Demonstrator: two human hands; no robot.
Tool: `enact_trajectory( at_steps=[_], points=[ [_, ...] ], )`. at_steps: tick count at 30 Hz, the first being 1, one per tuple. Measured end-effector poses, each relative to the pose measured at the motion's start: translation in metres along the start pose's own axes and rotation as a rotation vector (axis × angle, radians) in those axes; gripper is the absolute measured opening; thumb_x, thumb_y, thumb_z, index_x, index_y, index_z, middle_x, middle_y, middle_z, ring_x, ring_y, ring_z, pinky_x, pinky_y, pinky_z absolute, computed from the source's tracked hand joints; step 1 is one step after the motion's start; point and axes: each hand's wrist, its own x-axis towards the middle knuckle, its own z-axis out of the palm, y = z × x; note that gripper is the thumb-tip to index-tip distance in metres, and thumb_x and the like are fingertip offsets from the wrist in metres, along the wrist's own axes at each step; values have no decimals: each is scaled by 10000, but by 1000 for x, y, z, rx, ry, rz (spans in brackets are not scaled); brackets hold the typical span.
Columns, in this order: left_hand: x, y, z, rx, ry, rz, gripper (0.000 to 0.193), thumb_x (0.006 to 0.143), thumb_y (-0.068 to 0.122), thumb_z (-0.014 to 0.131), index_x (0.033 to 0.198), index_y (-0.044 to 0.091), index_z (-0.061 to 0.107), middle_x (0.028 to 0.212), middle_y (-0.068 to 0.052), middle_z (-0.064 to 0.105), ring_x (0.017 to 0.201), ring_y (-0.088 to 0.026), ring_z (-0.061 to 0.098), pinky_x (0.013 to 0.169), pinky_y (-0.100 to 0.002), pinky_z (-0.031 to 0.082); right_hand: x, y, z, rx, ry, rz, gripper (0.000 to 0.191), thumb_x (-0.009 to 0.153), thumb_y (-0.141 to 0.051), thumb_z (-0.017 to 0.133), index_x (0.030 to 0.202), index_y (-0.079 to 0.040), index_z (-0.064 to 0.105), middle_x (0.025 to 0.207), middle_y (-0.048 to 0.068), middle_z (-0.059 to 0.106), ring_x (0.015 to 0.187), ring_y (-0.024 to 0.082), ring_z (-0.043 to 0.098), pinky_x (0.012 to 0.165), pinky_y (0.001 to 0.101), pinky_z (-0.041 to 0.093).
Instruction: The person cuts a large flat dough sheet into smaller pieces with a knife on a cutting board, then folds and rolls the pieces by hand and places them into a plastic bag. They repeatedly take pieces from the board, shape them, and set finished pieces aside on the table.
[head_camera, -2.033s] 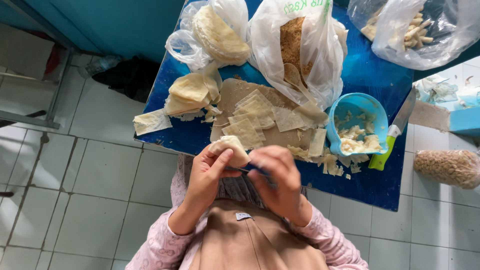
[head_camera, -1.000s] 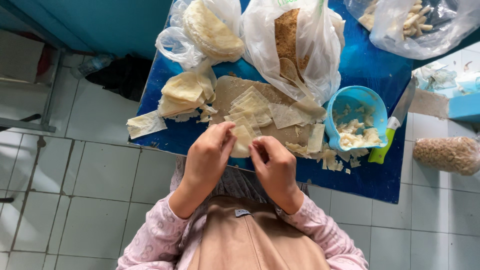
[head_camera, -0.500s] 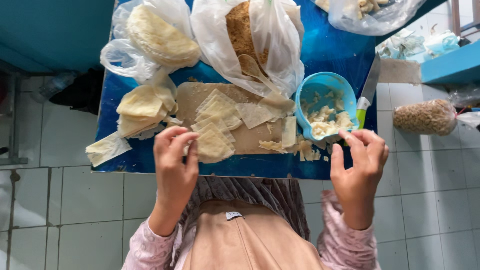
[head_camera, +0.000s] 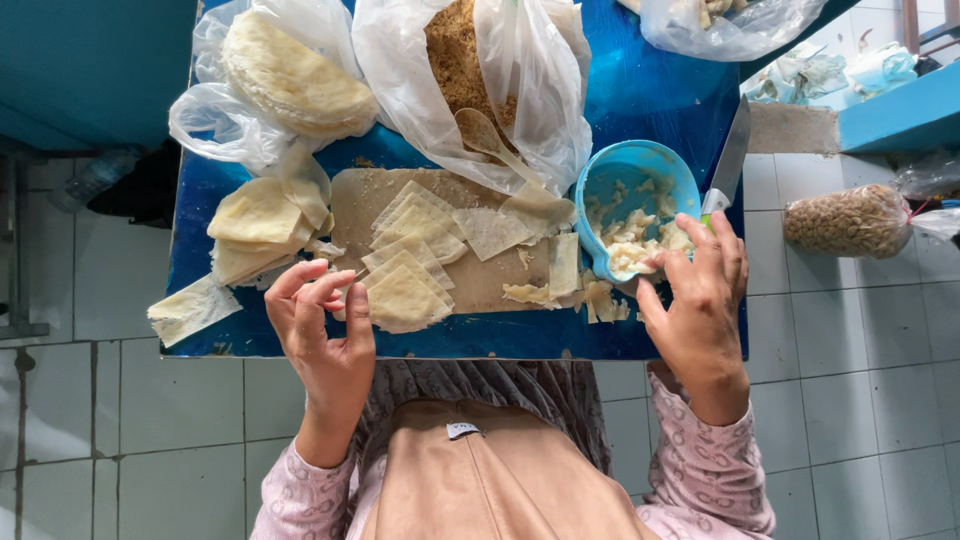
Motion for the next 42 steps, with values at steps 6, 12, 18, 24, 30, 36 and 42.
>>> enact_trajectory(
  at_steps=[6, 12, 18, 24, 30, 36, 42],
  points=[
    [1, -4, -1, 1, -4, 10, 222, 998, 11, 742, 1181, 105, 658, 1365, -99, 510, 1081, -159, 546, 821, -258, 495, -1, -11, 2, 88, 12, -9, 345, 853, -65, 724, 1195, -48, 678, 1564, 179, 474, 1548, 436, 309, 1269, 552, 231],
    [2, -5, -3, -11, -2, 6, 222, 999, 0, 734, 1178, 111, 664, 1366, -102, 511, 1071, -154, 553, 828, -263, 504, -9, -25, 0, -150, -4, -70, 449, 836, 48, 639, 1258, -84, 719, 1614, 197, 432, 1557, 444, 275, 1266, 591, 168],
    [2, -3, -1, -14, -1, 13, 223, 999, -9, 736, 1176, 102, 660, 1355, -102, 516, 1107, -167, 558, 824, -258, 516, -16, -24, -10, -6, 73, -68, 351, 847, 19, 684, 1171, -109, 731, 1592, 132, 470, 1570, 406, 307, 1300, 586, 192],
    [0, -2, -6, -24, 20, 29, 216, 997, -22, 724, 1168, 94, 659, 1343, -108, 528, 1109, -175, 564, 812, -261, 531, -8, -29, 6, 24, 19, -123, 299, 804, -80, 819, 1084, -77, 715, 1527, 142, 508, 1530, 416, 331, 1265, 592, 222],
    [-2, -6, -17, -27, 33, 46, 216, 983, -26, 724, 1157, 84, 659, 1328, -108, 536, 1096, -188, 576, 810, -266, 541, 2, -31, 4, 104, -67, -99, 265, 789, -60, 789, 1017, -65, 655, 1470, 135, 527, 1526, 413, 349, 1262, 550, 254],
    [-2, -16, -27, -41, 48, 50, 209, 985, -13, 731, 1156, 83, 662, 1325, -111, 531, 955, -152, 606, 819, -272, 537, 4, -46, 0, 7, -35, -101, 287, 768, -130, 815, 1015, -71, 684, 1477, 158, 506, 1510, 413, 308, 1240, 602, 185],
    [-4, -20, -27, -58, 28, 60, 206, 998, -8, 726, 1170, 83, 656, 1338, -110, 520, 979, -159, 610, 827, -272, 541, 3, -48, 5, -25, -73, -124, 200, 805, -116, 787, 973, -80, 685, 1486, 115, 533, 1535, 376, 315, 1271, 573, 185]
  ],
)
